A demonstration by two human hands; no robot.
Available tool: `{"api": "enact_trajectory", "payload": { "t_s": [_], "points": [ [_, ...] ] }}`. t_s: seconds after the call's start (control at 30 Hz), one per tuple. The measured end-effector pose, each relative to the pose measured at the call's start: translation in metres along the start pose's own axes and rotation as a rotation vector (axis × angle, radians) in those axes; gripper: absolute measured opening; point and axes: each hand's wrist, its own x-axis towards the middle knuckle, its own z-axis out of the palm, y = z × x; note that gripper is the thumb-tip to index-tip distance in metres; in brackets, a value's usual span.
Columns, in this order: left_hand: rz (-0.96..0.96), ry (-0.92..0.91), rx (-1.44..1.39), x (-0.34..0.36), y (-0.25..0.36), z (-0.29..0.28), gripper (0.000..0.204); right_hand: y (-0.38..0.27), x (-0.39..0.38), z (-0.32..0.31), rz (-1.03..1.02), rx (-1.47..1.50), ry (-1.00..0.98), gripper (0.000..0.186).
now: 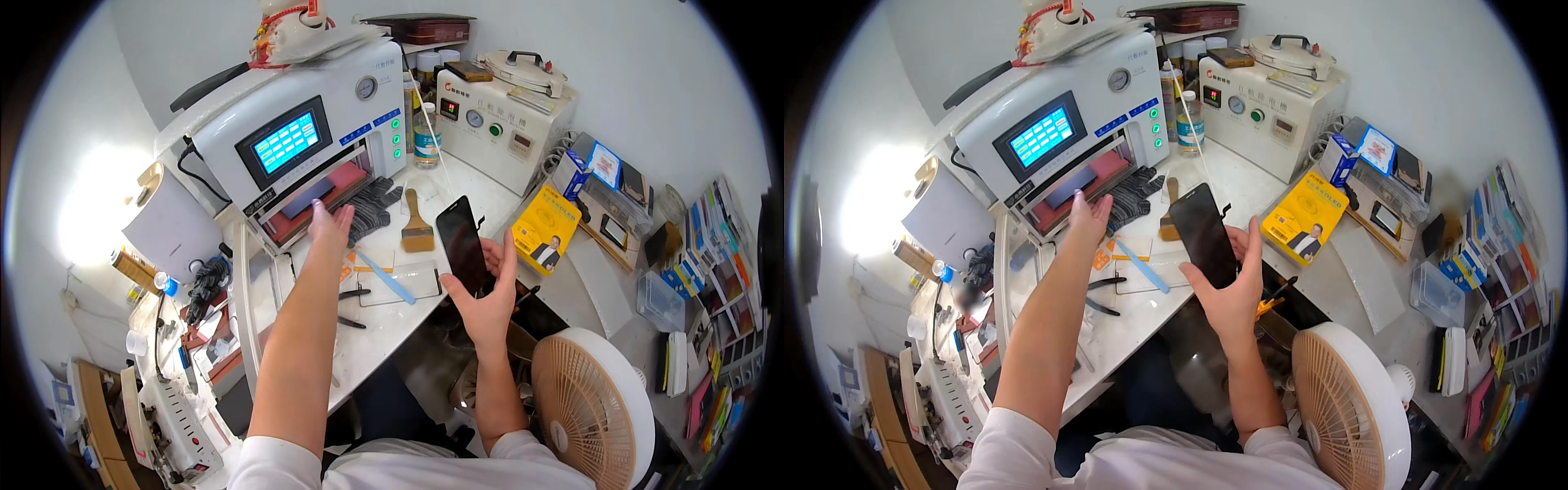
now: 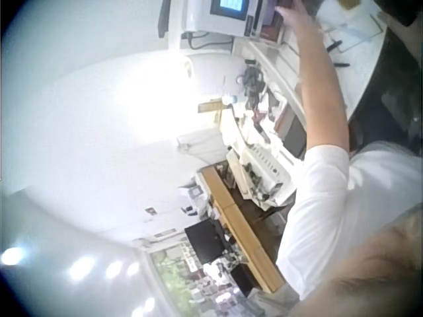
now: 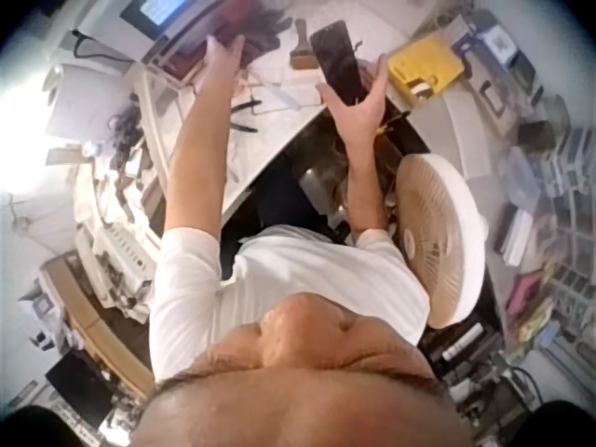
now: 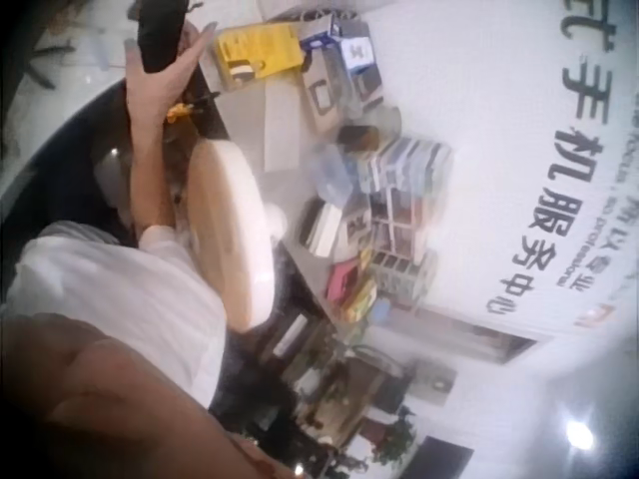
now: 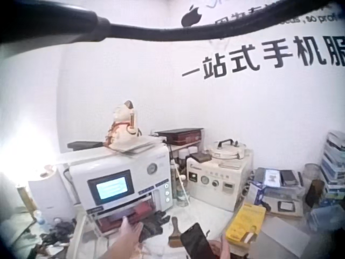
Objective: The person peels a protective film from a smartphone screen assembly and wipes the surface. They place the screen into a vacuum pressure machine and close the lid. Later, they use tweezers to apply adhesive to a metal frame component.
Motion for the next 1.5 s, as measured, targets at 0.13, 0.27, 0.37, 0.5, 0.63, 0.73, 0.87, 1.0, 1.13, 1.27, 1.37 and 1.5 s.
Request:
{"api": "enact_trajectory", "payload": {
  "t_s": [0.13, 0.27, 0.37, 0.5, 0.63, 0.73, 0.87, 1.0, 1.13, 1.27, 1.37, 1.5],
  "points": [
    [0.022, 0.064, -0.039, 0.010, 0.013, -0.004, 0.049, 0.002, 0.001, 0.010, -0.004, 0.007, -0.028, 0.102],
    [0.082, 0.155, -0.027, -0.006, 0.002, 0.004, 0.046, 0.002, 0.005, 0.016, 0.034, 0.028, -0.055, 0.103],
    [0.078, 0.160, -0.037, -0.009, 0.003, 0.008, 0.043, -0.001, 0.006, 0.018, 0.023, 0.032, -0.051, 0.103],
    [0.002, 0.168, -0.032, -0.004, 0.003, 0.009, 0.047, -0.002, 0.004, 0.015, 0.029, 0.063, -0.060, 0.102],
    [-0.126, 0.185, -0.038, 0.003, 0.018, 0.017, 0.052, -0.005, 0.001, 0.009, 0.038, 0.036, -0.042, 0.105],
    [-0.089, 0.250, -0.066, -0.001, 0.014, 0.025, 0.050, -0.003, -0.001, 0.003, 0.034, 0.046, -0.032, 0.105],
    [-0.058, 0.217, -0.019, 0.011, 0.016, 0.012, 0.048, -0.006, -0.006, 0.004, 0.051, 0.066, -0.038, 0.104],
    [0.015, 0.284, -0.213, -0.010, -0.004, 0.008, 0.043, 0.000, 0.006, 0.014, 0.130, 0.148, -0.088, 0.099],
    [0.014, 0.086, -0.247, -0.036, -0.029, -0.020, 0.040, -0.003, 0.031, 0.043, 0.378, 0.365, -0.209, 0.081],
    [-0.093, -0.024, -0.251, -0.064, -0.030, -0.033, 0.026, 0.012, 0.063, 0.057, 0.687, 0.655, -0.506, 0.072],
    [-0.111, -0.128, -0.242, -0.090, -0.039, -0.042, 0.022, 0.012, 0.074, 0.065, 0.725, 0.548, -0.548, 0.070],
    [-0.044, -0.262, -0.241, -0.110, -0.042, -0.062, 0.023, 0.014, 0.077, 0.091, 0.505, 0.084, -0.446, 0.078]
  ]
}}
